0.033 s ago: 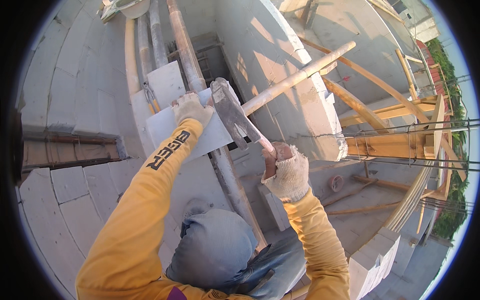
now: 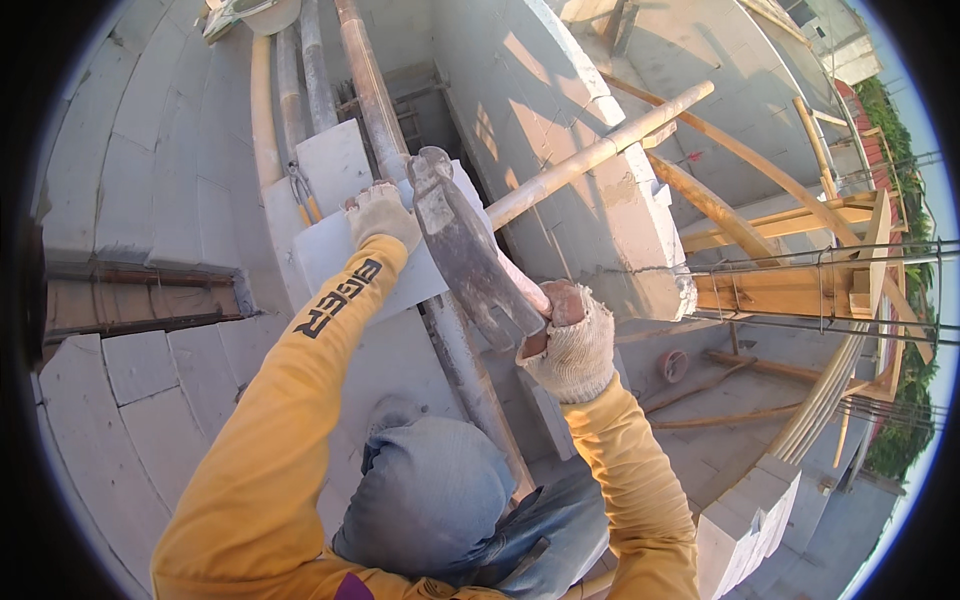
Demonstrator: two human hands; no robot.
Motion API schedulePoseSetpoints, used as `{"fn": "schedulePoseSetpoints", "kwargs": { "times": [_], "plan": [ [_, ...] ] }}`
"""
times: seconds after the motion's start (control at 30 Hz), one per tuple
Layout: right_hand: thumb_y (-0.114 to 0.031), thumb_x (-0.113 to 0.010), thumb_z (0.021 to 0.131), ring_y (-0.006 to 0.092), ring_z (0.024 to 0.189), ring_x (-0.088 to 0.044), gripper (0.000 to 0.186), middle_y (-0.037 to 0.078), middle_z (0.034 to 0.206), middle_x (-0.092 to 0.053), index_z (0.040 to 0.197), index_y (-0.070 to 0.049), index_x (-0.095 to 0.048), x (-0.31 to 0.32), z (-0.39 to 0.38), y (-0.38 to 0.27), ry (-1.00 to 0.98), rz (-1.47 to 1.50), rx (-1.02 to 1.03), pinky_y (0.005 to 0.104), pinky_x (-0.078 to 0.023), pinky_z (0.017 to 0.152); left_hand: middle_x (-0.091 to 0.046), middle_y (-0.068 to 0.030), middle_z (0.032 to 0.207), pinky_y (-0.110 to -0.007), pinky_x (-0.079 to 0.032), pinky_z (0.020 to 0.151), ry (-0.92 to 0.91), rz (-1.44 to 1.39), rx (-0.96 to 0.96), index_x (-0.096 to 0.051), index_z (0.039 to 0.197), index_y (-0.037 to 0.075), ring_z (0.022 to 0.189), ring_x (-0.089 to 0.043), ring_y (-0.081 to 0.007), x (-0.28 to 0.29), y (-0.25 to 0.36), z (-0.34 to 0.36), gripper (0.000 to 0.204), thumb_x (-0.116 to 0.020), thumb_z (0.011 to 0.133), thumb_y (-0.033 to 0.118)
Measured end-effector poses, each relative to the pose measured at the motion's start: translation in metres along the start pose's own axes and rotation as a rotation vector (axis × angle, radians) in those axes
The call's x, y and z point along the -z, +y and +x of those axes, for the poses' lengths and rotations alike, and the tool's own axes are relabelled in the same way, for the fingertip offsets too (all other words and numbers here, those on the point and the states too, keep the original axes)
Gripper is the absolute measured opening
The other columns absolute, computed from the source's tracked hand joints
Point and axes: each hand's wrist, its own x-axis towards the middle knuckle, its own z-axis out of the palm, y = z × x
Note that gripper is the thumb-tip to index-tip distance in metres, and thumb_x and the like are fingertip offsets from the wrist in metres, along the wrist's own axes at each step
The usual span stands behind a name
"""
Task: The person applies mortar to a wall using a trowel, places a large white tile onto the mortar, and then measures and saws a smaller piece of tile before placing it.
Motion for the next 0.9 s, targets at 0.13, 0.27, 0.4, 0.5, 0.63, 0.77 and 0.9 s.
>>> {"fn": "schedulePoseSetpoints", "kwargs": {
  "times": [0.13, 0.27, 0.4, 0.5, 0.63, 0.77, 0.9],
  "plan": [
    [-0.004, -0.065, 0.082, 0.0389, 0.077, -0.067, 0.016, 0.015, 0.086, -0.066, 0.097, -0.006, -0.061, -0.027, -0.017, 0.057, -0.219, -0.11, 0.023, 0.0487, -0.053, 0.067, -0.054, -0.0149, 0.148, -0.051, -0.022, 0.123, -0.012, -0.044, -0.027, -0.052, 0.146, 0.004, 0.141, -0.046, -0.0291, 0.007, 0.012, 0.004, 0.074, -0.044, 0.099, 0.061],
    [-0.012, -0.067, 0.088, 0.0427, 0.084, -0.069, 0.014, 0.02, 0.089, -0.068, 0.098, -0.004, -0.062, -0.02, -0.028, 0.075, -0.539, -0.394, -0.395, 0.0503, -0.054, 0.069, -0.055, -0.0151, 0.147, -0.051, -0.022, 0.123, 0.042, -0.049, -0.024, -0.053, 0.145, 0.004, 0.14, -0.047, -0.0297, -0.004, 0.005, 0.004, 0.074, -0.045, 0.098, 0.061],
    [-0.014, -0.063, 0.095, 0.0443, 0.084, -0.067, 0.011, 0.022, 0.089, -0.067, 0.096, -0.003, -0.062, 0.0, -0.072, 0.051, -0.289, -0.32, -0.523, 0.0504, -0.053, 0.069, -0.057, -0.0162, 0.144, -0.051, -0.025, 0.122, 0.075, -0.039, -0.02, -0.056, 0.141, 0.003, 0.138, -0.049, -0.0307, -0.007, 0.008, 0.003, 0.073, -0.046, 0.098, 0.061],
    [-0.022, -0.061, 0.101, 0.0347, 0.065, -0.063, 0.022, 0.014, 0.075, -0.061, 0.093, -0.002, -0.058, 0.005, -0.099, 0.024, -0.066, -0.068, -0.636, 0.0456, -0.051, 0.062, -0.06, -0.0171, 0.139, -0.052, -0.028, 0.119, 0.15, -0.001, -0.023, -0.059, 0.136, 0.002, 0.134, -0.052, -0.0317, -0.011, 0.003, 0.001, 0.072, -0.047, 0.097, 0.062],
    [-0.033, -0.063, 0.103, 0.0172, 0.052, -0.053, 0.03, 0.003, 0.07, -0.054, 0.092, -0.006, -0.054, 0.01, -0.166, 0.029, 0.117, 0.287, -1.032, 0.0343, -0.048, 0.051, -0.064, -0.0178, 0.133, -0.051, -0.032, 0.115, 0.15, 0.026, -0.036, -0.062, 0.13, 0.001, 0.13, -0.055, -0.0325, 0.0, 0.019, -0.003, 0.073, -0.047, 0.096, 0.064],
    [-0.042, -0.073, 0.094, 0.0068, 0.042, -0.043, 0.037, -0.005, 0.063, -0.046, 0.095, -0.014, -0.049, 0.033, -0.148, 0.006, 0.254, 0.61, -1.52, 0.0234, -0.037, 0.036, -0.064, -0.0175, 0.133, -0.05, -0.032, 0.115, 0.184, 0.066, -0.02, -0.062, 0.131, 0.001, 0.13, -0.055, -0.033, -0.015, 0.011, 0.0, 0.074, -0.047, 0.096, 0.065],
    [-0.038, -0.071, 0.096, 0.0072, 0.043, -0.044, 0.033, -0.004, 0.063, -0.046, 0.094, -0.014, -0.049, 0.051, -0.152, -0.002, 0.342, 0.544, -1.397, 0.0232, -0.037, 0.035, -0.063, -0.0175, 0.136, -0.049, -0.032, 0.116, 0.199, 0.046, -0.027, -0.06, 0.135, 0.002, 0.131, -0.055, -0.034, -0.018, 0.01, 0.001, 0.076, -0.047, 0.095, 0.066]
  ]
}}
